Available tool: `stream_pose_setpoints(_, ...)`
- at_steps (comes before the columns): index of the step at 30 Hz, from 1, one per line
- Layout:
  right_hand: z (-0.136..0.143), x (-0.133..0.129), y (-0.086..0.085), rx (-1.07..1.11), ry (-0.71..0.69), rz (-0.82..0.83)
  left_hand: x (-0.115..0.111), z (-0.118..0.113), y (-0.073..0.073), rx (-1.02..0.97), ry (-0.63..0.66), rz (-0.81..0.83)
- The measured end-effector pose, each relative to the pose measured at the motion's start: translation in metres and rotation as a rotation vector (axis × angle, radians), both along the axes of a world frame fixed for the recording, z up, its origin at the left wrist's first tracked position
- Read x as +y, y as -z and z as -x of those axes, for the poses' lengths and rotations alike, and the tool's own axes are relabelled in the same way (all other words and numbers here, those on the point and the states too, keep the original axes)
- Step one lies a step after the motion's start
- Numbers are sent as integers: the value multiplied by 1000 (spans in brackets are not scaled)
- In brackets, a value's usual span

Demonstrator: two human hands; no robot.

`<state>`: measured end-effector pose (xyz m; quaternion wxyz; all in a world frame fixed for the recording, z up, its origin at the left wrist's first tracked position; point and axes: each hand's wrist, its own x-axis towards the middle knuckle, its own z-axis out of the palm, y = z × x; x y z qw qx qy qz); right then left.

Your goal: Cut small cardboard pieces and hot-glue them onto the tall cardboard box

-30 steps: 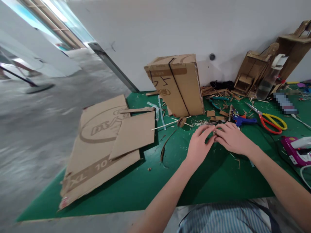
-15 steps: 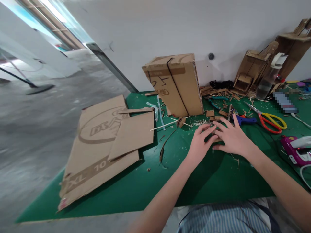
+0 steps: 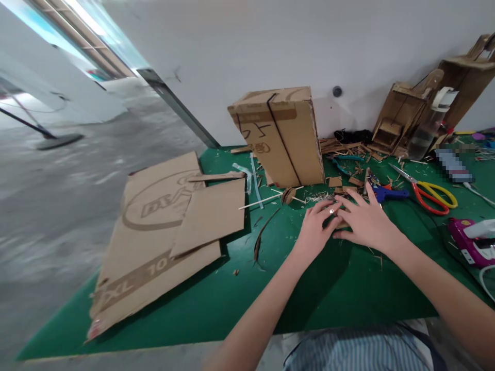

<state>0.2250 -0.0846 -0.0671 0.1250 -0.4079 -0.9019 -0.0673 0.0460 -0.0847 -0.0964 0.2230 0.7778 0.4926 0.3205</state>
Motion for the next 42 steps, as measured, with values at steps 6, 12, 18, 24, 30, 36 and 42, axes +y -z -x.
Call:
stream_pose_setpoints(6, -7, -1, -5, 5, -42, 44, -1, -7, 6, -68, 15, 14)
stream_pose_setpoints(12, -16, 0, 1, -39, -16, 33, -1, -13, 6, -35, 16, 33)
stream_pose_setpoints(18, -17, 0, 14, -42, -4, 26, -4, -13, 7, 67, -22, 28)
stream_pose_setpoints(24, -16, 1, 29, -80, 24, 8, -8, -18, 6, 303, -114, 35)
stream_pose_setpoints(30, -16, 3, 36, -83, 53, 2, -9, -19, 4, 277, -114, -53)
stream_pose_setpoints(36, -13, 3, 35, -88, 81, 103, -4, -20, 10, 94, -73, -63)
stream_pose_setpoints(42, -14, 2, 34, -66, 56, 118, 1, -11, -18, -340, -218, -126)
